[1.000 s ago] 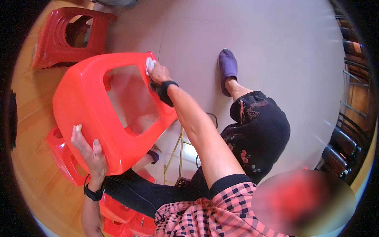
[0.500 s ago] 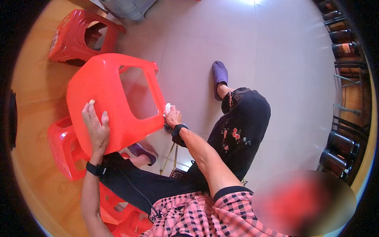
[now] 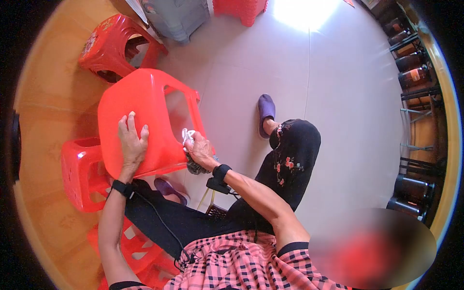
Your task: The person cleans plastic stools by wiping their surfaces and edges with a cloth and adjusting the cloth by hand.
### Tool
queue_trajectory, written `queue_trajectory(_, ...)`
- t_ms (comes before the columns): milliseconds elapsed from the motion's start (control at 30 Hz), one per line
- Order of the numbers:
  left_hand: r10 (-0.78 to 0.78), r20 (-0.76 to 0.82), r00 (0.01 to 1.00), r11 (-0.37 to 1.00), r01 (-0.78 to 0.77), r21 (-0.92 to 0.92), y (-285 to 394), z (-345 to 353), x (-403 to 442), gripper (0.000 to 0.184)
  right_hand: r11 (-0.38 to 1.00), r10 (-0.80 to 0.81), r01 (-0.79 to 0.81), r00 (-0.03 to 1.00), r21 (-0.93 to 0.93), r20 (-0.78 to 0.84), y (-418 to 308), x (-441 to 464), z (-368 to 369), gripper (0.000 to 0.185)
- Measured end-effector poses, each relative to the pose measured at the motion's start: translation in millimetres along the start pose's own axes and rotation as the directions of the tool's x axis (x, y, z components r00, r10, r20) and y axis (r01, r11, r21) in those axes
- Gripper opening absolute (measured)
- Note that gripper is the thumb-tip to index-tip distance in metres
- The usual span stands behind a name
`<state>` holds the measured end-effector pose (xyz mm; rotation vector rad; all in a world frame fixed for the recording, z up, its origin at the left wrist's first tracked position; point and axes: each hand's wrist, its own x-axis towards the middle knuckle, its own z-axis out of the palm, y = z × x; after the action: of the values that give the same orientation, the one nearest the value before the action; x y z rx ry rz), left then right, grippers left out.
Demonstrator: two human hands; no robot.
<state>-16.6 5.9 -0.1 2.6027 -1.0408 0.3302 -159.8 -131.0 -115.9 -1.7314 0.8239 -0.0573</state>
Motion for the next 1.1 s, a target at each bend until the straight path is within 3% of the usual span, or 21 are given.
queue_trajectory(133,0.011,-0.004,1.000,1.000,-0.011,0.018,3.9,-1.3,-2.0,0.060,0.976,-0.191,0.193,0.981,0.097,-0.030,-55.0,-7.4,-17.5,0.037)
queue_trajectory(200,0.008,-0.011,1.000,1.000,-0.007,0.020,4.7,-1.5,-2.0,0.060,0.922,-0.277,0.293,0.956,0.252,-0.098,-82.7,0.7,-25.4,0.032)
queue_trajectory(300,0.005,-0.021,1.000,0.999,-0.004,0.040,6.3,-1.2,0.4,0.060,0.833,-0.513,0.541,0.833,0.112,-0.206,-116.4,36.4,-30.2,0.029)
queue_trajectory(333,0.006,-0.023,1.000,0.999,-0.005,0.054,7.1,-1.2,-0.9,0.060,0.834,-0.527,0.548,0.826,0.065,-0.198,-129.0,54.6,-32.5,0.030)
queue_trajectory(400,0.008,-0.023,1.000,0.999,-0.006,0.051,7.6,-2.8,-1.8,0.060,0.905,-0.375,0.403,0.907,0.139,-0.190,-156.3,92.8,-35.7,0.034)
queue_trajectory(567,0.018,-0.023,1.000,0.999,-0.017,0.045,8.5,-3.6,0.1,0.061,0.957,-0.227,0.239,0.970,0.165,-0.089,-159.5,159.5,-23.9,0.041)
queue_trajectory(733,0.010,-0.036,0.999,1.000,-0.010,0.007,8.5,-0.5,-0.8,0.061,0.957,-0.270,0.275,0.961,0.089,-0.064,-148.3,113.3,-34.0,0.038)
queue_trajectory(800,0.015,-0.034,0.999,1.000,-0.015,0.010,6.9,0.6,-0.5,0.060,0.928,-0.360,0.356,0.933,0.112,0.017,-144.7,73.5,-44.8,0.036)
queue_trajectory(900,0.017,-0.034,0.999,0.999,-0.016,0.028,7.0,0.4,-0.6,0.060,0.893,-0.441,0.447,0.893,0.054,-0.090,-121.5,37.6,-33.7,0.035)
queue_trajectory(1033,0.023,-0.050,0.999,1.000,-0.023,0.001,7.4,-0.4,-0.8,0.060,0.904,-0.417,0.422,0.906,0.073,-0.067,-77.8,-8.6,-27.2,0.037)
queue_trajectory(1100,0.024,-0.047,0.999,1.000,-0.023,0.009,8.4,-1.0,0.3,0.060,0.945,-0.318,0.320,0.947,0.069,-0.034,-49.6,-20.2,-20.5,0.040)
